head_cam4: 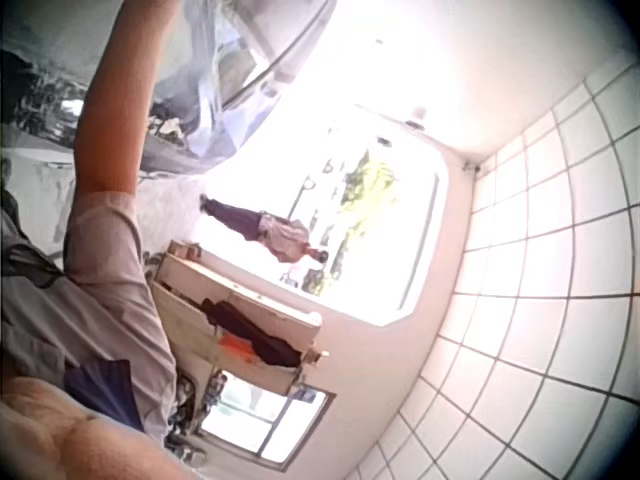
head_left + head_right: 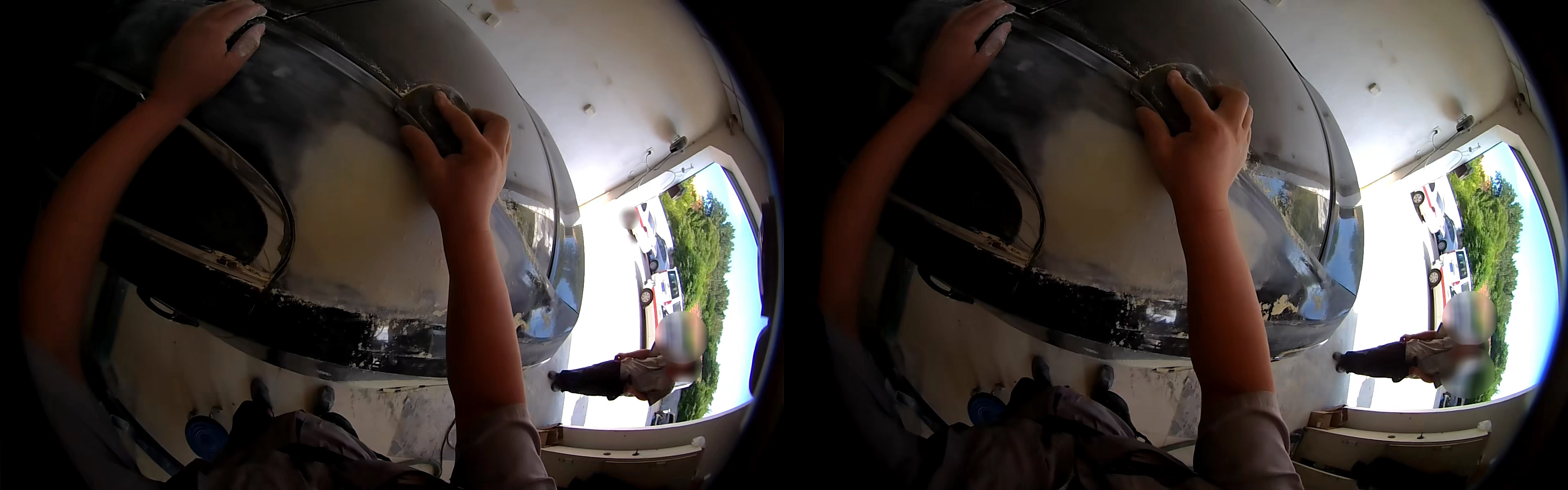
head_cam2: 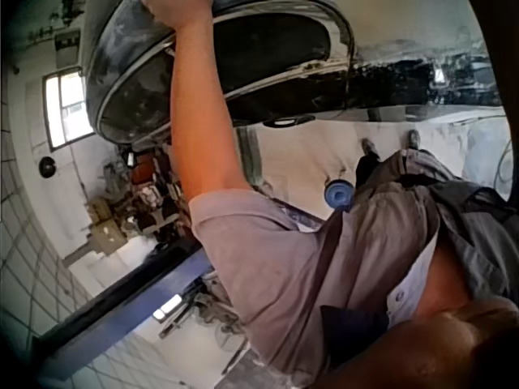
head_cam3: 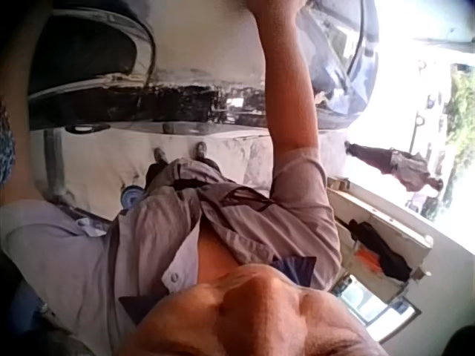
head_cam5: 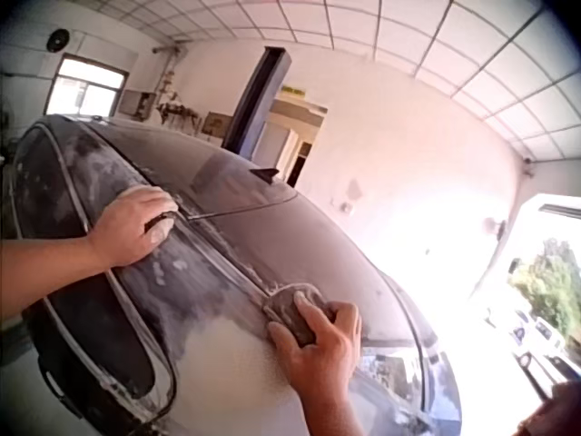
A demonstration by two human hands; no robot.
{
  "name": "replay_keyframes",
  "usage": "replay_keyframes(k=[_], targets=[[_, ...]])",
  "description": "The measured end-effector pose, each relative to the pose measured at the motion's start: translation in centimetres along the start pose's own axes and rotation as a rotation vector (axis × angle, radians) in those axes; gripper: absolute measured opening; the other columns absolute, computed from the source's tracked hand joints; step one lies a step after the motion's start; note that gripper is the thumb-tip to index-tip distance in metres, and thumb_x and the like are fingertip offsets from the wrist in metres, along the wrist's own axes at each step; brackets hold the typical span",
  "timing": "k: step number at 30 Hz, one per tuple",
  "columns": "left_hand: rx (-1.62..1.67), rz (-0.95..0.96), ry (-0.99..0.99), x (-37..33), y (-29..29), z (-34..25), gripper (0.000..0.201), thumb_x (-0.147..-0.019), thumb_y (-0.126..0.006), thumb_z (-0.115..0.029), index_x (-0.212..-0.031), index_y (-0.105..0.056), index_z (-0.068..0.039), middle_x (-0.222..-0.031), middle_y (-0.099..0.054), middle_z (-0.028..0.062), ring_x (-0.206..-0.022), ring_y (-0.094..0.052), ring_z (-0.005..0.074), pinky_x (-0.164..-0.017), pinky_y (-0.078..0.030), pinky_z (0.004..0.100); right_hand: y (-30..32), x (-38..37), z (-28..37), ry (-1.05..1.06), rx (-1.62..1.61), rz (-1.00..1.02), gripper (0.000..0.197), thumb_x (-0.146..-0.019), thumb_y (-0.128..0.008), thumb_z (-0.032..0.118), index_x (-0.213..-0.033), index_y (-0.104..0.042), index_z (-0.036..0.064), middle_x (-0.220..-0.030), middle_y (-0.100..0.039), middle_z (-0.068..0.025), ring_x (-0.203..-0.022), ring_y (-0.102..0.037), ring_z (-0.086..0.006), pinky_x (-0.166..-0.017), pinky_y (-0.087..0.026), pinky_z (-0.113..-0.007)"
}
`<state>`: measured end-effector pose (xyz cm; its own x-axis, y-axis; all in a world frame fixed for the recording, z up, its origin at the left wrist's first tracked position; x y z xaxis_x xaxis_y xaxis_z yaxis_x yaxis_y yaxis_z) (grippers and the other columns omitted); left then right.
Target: The person uses a sanding block to manually sand the rear trunk lid of a dark-colored car. They repeatedly rub the surface to remove paint or filler, creating a matte, dusty finish on the treated areas.
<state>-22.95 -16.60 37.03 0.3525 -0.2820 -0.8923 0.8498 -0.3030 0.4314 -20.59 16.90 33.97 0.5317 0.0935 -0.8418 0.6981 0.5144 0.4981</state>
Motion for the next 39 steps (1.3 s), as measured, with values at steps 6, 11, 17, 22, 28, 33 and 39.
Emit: replay_keyframes(k=[6,11,17,22,28,33,39], targets=[[-0.047,-0.005,0.079,1.0,1.6,1.1,0.03,-0.1,-0.071,-0.026,-0.117,-0.074,-0.002,-0.119,-0.075,0.0197,-0.118,-0.069,0.0421,-0.108,-0.054,0.0527,2.6,15.9,2.3,0.056,-0.083,0.092,0.057,-0.069,-0.098,0.022,-0.124,-0.086,0.021,-0.128,-0.061,-0.0198,-0.117,-0.062,-0.0387,-0.104,-0.051,-0.049],[-0.013,-0.005,0.072,0.1,0.8,0.0,0.03,-0.099,-0.072,-0.026,-0.115,-0.074,-0.001,-0.119,-0.075,0.0196,-0.118,-0.07,0.0418,-0.108,-0.054,0.0523,-0.8,1.4,2.5,0.07,-0.116,0.03,0.051,-0.075,-0.097,0.032,-0.123,-0.086,0.0196,-0.119,-0.063,-0.0147,-0.11,-0.064,-0.037,-0.093,-0.055,-0.05],[-0.001,-0.02,0.052,1.2,1.1,1.6,0.031,-0.098,-0.072,-0.026,-0.115,-0.074,-0.001,-0.118,-0.075,0.0199,-0.116,-0.07,0.0419,-0.107,-0.054,0.0521,-0.6,6.5,4.7,0.152,-0.073,0.043,0.055,-0.076,-0.099,0.026,-0.127,-0.086,0.0142,-0.127,-0.061,-0.0152,-0.115,-0.065,-0.0338,-0.099,-0.056,-0.045],[-0.035,-0.042,0.077,1.0,1.7,0.8,0.031,-0.099,-0.072,-0.027,-0.115,-0.075,0.0,-0.118,-0.076,0.0203,-0.117,-0.07,0.0417,-0.108,-0.054,0.0515,0.4,12.3,5.6,0.117,-0.134,0.035,0.055,-0.068,-0.098,0.021,-0.122,-0.086,0.0192,-0.127,-0.062,-0.0189,-0.114,-0.063,-0.0383,-0.104,-0.05,-0.049],[0.042,-0.072,0.054,0.4,0.6,0.6,0.03,-0.099,-0.072,-0.027,-0.114,-0.075,-0.001,-0.118,-0.076,0.0199,-0.117,-0.07,0.0415,-0.109,-0.053,0.0508,-2.9,-1.0,5.4,0.009,-0.147,0.046,0.057,-0.072,-0.097,0.029,-0.127,-0.085,0.0213,-0.123,-0.061,-0.0158,-0.114,-0.064,-0.0396,-0.1,-0.052,-0.053],[0.053,-0.026,0.077,1.6,1.6,0.5,0.029,-0.098,-0.073,-0.025,-0.112,-0.075,-0.001,-0.118,-0.076,0.019,-0.117,-0.07,0.0415,-0.109,-0.053,0.0512,-0.3,13.3,6.1,0.105,-0.133,0.039,0.055,-0.071,-0.097,0.027,-0.124,-0.086,0.0191,-0.125,-0.061,-0.0181,-0.115,-0.062,-0.0378,-0.104,-0.051,-0.049],[0.089,-0.047,0.052,-0.1,1.4,-0.1,0.027,-0.098,-0.072,-0.025,-0.11,-0.075,0.0,-0.116,-0.076,0.0192,-0.115,-0.07,0.0418,-0.108,-0.053,0.0525,-2.5,-0.3,6.1,0.032,-0.128,0.046,0.053,-0.073,-0.099,0.027,-0.124,-0.086,0.0169,-0.122,-0.062,-0.0144,-0.112,-0.065,-0.0368,-0.098,-0.055,-0.05]])
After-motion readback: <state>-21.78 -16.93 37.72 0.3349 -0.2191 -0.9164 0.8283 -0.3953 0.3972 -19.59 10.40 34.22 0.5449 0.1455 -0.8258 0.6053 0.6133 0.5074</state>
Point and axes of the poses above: each hand's wrist, its own x-axis away from the middle knuckle, its own y-axis out of the back of the hand, z = x × y, the point moved 8 cm from there along -x, towards the middle knuckle
